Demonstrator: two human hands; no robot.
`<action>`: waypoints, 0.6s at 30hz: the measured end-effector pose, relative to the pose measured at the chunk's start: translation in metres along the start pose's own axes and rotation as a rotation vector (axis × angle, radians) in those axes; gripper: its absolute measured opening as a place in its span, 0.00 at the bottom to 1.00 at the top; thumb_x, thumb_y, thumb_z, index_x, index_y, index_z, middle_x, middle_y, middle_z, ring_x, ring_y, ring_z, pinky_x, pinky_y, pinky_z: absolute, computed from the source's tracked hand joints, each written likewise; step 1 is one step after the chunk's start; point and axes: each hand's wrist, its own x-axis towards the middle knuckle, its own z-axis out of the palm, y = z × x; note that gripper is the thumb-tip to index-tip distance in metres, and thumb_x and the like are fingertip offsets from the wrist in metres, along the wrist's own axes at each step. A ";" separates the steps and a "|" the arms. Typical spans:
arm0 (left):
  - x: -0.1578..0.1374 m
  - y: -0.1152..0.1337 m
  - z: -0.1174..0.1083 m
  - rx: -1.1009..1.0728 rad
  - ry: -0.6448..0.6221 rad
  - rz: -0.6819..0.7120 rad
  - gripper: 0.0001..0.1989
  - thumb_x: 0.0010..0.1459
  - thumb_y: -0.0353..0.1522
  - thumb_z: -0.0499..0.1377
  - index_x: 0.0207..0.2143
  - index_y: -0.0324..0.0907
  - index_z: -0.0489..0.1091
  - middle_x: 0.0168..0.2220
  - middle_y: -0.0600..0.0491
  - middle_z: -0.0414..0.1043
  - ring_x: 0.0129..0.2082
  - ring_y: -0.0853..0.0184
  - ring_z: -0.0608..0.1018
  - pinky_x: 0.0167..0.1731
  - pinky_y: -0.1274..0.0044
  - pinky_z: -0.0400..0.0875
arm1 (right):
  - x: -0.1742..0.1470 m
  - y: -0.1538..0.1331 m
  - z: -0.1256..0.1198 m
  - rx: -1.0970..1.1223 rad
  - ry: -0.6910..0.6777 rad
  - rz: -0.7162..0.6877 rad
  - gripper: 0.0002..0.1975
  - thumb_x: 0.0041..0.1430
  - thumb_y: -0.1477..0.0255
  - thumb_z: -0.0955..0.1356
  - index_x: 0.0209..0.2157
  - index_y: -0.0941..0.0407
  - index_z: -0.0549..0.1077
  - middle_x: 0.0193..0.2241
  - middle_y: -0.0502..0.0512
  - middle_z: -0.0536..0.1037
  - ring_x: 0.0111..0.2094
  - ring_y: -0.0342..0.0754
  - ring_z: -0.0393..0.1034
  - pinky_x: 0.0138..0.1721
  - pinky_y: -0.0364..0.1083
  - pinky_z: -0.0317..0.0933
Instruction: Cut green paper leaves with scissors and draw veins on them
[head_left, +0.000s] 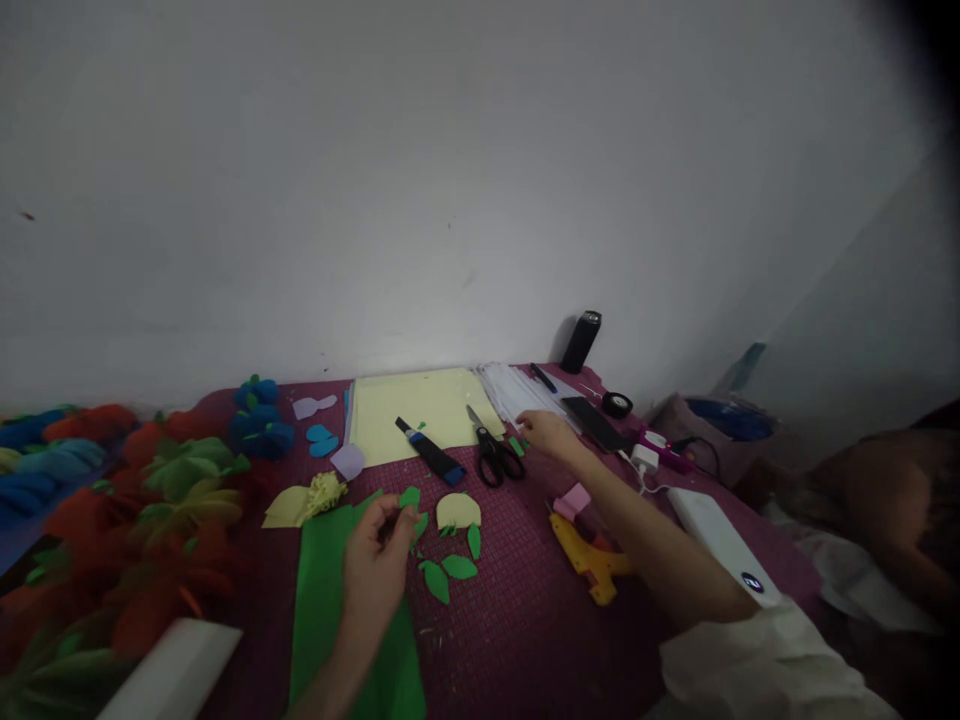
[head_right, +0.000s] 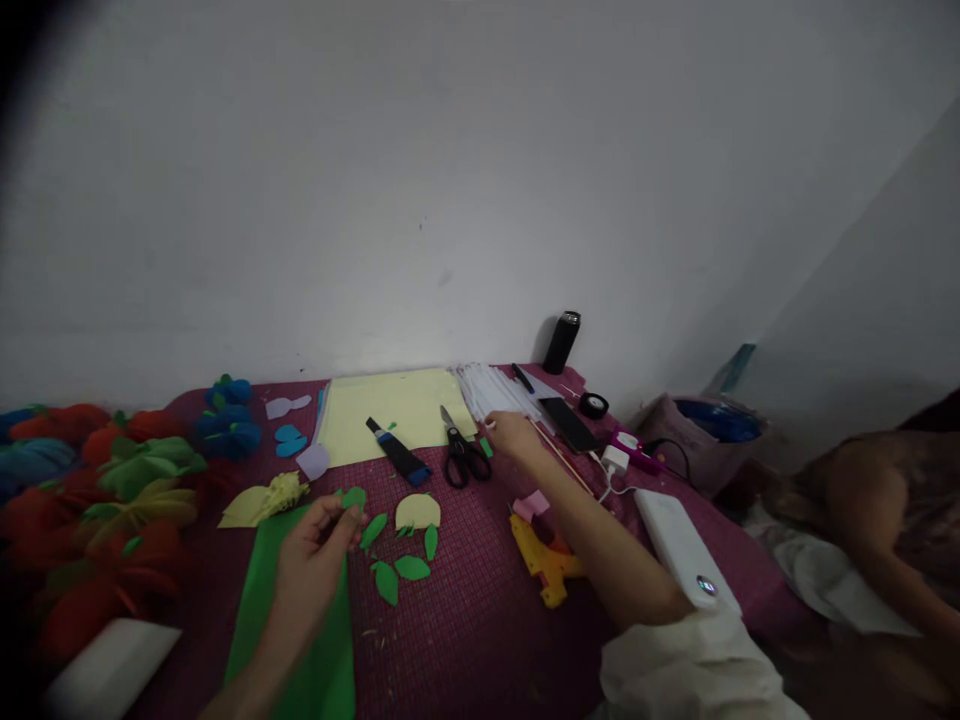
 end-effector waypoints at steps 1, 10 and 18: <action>0.000 -0.001 0.000 0.002 -0.005 -0.002 0.17 0.46 0.45 0.64 0.24 0.42 0.67 0.21 0.56 0.68 0.22 0.68 0.68 0.23 0.79 0.63 | 0.003 0.007 -0.002 0.005 -0.003 0.004 0.14 0.63 0.69 0.65 0.50 0.57 0.68 0.49 0.58 0.71 0.45 0.51 0.70 0.44 0.54 0.67; 0.001 -0.009 -0.001 0.043 -0.043 -0.011 0.16 0.48 0.44 0.63 0.26 0.41 0.67 0.21 0.56 0.67 0.22 0.69 0.68 0.22 0.79 0.61 | 0.017 0.010 0.030 0.129 -0.102 0.010 0.15 0.63 0.69 0.65 0.50 0.58 0.67 0.48 0.58 0.71 0.44 0.51 0.70 0.43 0.54 0.67; 0.000 -0.008 -0.001 0.026 -0.053 -0.035 0.16 0.47 0.44 0.63 0.27 0.40 0.67 0.22 0.56 0.68 0.23 0.68 0.68 0.23 0.79 0.62 | 0.032 0.042 0.029 0.400 -0.230 -0.023 0.15 0.63 0.68 0.65 0.49 0.59 0.68 0.47 0.57 0.72 0.43 0.52 0.70 0.42 0.53 0.67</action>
